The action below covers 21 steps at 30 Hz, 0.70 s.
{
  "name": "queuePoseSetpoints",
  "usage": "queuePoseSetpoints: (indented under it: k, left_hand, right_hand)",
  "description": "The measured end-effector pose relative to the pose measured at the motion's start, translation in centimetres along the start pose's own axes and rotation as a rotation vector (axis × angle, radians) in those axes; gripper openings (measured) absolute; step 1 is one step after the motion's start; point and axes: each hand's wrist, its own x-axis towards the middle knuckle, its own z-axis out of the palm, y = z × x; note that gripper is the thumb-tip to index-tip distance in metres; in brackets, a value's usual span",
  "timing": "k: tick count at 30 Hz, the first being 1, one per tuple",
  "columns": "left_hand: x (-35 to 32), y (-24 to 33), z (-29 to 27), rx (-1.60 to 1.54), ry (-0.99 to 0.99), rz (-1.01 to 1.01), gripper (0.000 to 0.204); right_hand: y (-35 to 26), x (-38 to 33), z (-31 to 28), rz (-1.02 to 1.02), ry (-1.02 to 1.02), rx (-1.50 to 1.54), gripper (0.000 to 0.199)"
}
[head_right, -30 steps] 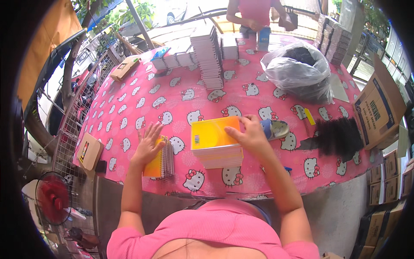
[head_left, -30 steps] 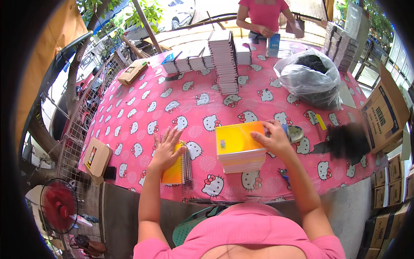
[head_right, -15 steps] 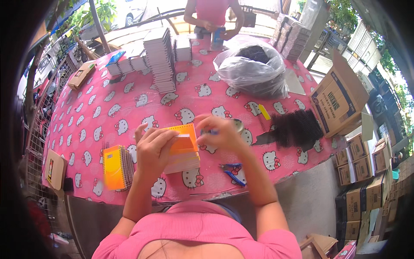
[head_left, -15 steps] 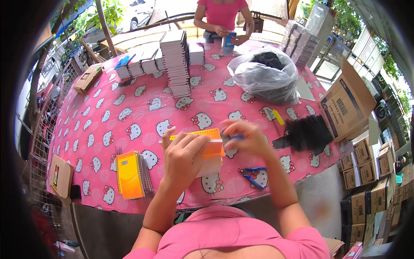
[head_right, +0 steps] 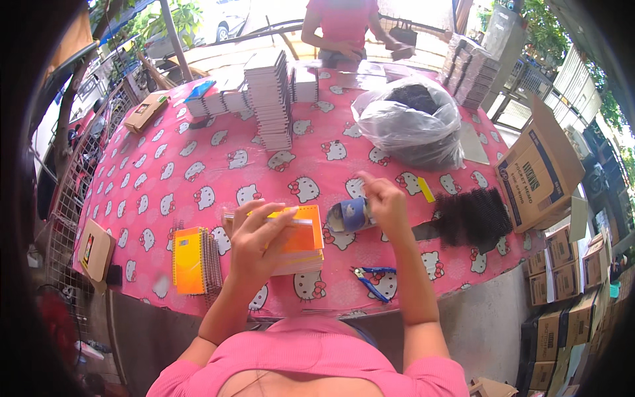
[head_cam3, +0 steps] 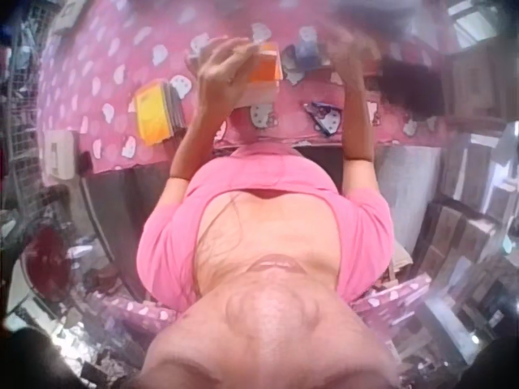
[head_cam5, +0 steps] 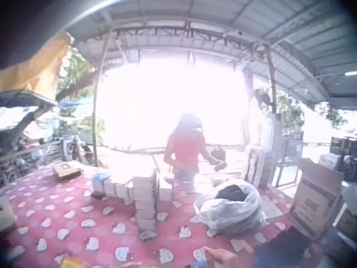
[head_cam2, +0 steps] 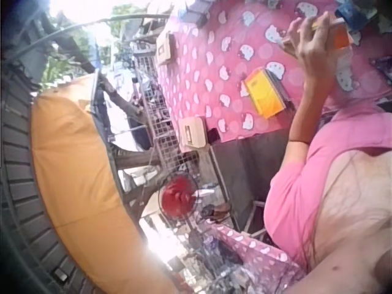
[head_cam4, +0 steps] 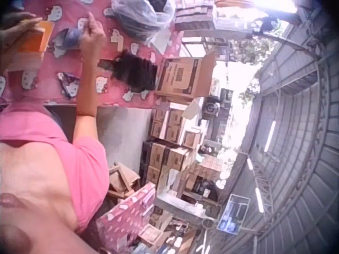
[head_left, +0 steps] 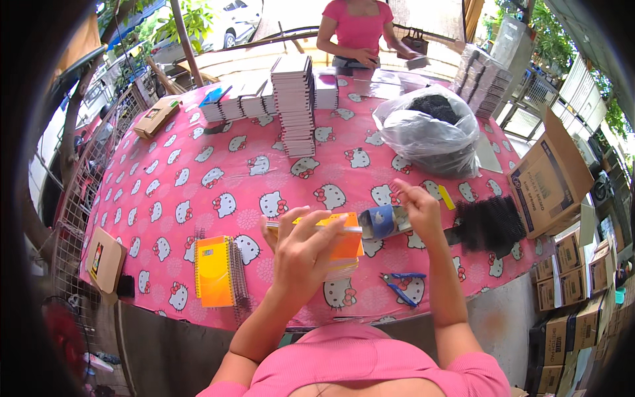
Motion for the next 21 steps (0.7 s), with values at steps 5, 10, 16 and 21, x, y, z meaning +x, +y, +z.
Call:
queuePoseSetpoints:
  k: [5,10,16,21]
  left_hand:
    - [0.2,-0.3,0.2,-0.074,0.047,0.016,0.023]
    - [0.4,-0.3,0.7,-0.123,-0.008,-0.023,0.016]
    - [0.1,-0.3,0.7,-0.104,0.005,-0.010,0.019]
    - [0.1,-0.3,0.8,-0.134,0.017,-0.036,0.024]
  right_hand:
    - [-9.6,-3.4,-0.2,-0.116,-0.157,0.220,0.026]
    - [-10.0,-2.5,-1.2,-0.221,-0.179,0.107,0.022]
    - [-9.8,-1.5,-1.8,0.113,-0.513,0.366,0.019]
    - [-11.1,-2.8,-0.4,-0.200,-0.249,-0.036,0.015]
